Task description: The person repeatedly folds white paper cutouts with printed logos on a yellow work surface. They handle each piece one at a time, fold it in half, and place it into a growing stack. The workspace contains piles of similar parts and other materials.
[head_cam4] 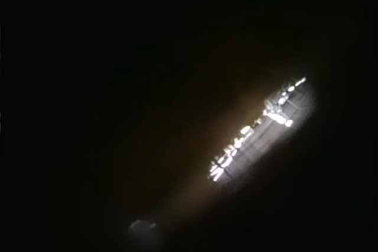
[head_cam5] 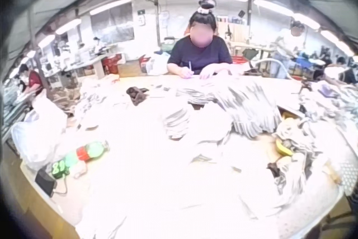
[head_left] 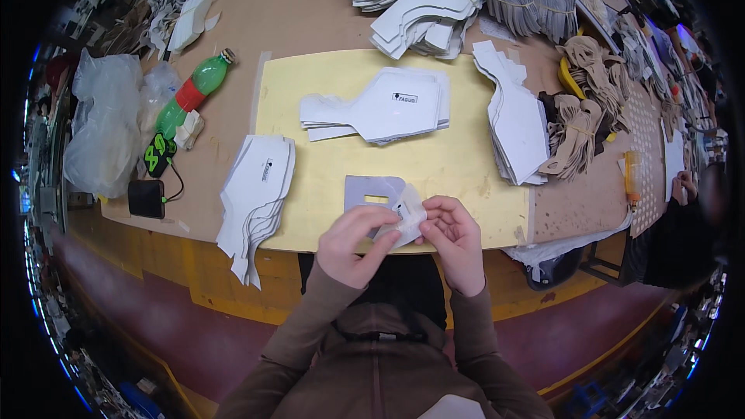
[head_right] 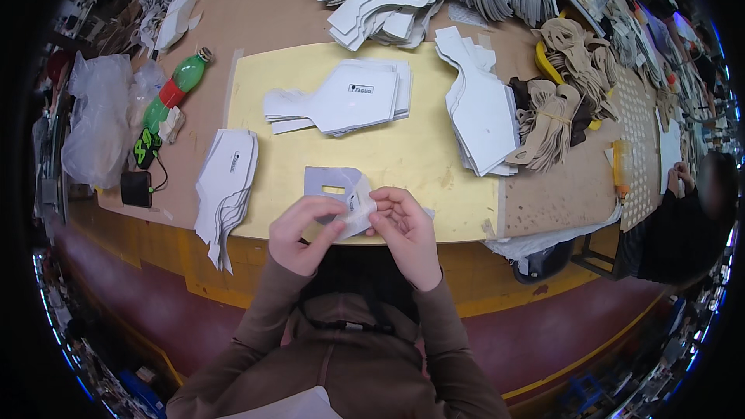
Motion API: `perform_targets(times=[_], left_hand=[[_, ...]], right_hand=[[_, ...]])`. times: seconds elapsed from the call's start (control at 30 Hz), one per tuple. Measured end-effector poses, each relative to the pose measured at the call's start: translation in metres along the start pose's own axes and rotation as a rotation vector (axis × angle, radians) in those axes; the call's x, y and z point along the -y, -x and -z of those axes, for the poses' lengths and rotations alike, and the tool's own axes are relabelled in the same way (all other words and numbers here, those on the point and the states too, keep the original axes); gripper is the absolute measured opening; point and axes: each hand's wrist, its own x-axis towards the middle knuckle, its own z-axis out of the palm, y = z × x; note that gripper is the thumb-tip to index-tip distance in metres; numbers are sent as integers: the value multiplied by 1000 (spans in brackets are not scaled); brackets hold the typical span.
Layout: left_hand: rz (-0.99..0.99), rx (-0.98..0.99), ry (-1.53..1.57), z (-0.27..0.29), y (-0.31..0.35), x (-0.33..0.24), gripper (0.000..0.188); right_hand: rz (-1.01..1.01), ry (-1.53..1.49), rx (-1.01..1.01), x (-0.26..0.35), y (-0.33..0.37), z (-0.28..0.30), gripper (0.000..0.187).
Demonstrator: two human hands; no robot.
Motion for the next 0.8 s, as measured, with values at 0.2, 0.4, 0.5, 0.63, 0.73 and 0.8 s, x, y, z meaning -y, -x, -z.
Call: perform_targets(times=[0.2,0.4,0.5,0.63,0.73,0.8], left_hand=[[-69,115,-20,-3,-5,-3,12],[-128,172,-154,7,-6,-16,14],[-180,197,-212,9,-8,-19,15],[-243,196,-290,10,-9,-21,15],[-243,210,-336,12,-8,-21,15],[-240,201,-359,12,-7,-21,15]], right_hand=[[60,166,3,8,9,-8,33],[189,450,-9,20,15,-21,29],[265,666,29,27,17,-24,30],[444,925,93,32,17,-29,36],[528,993,112,32,16,-34,39],[557,1003,103,31,15,-38,40]])
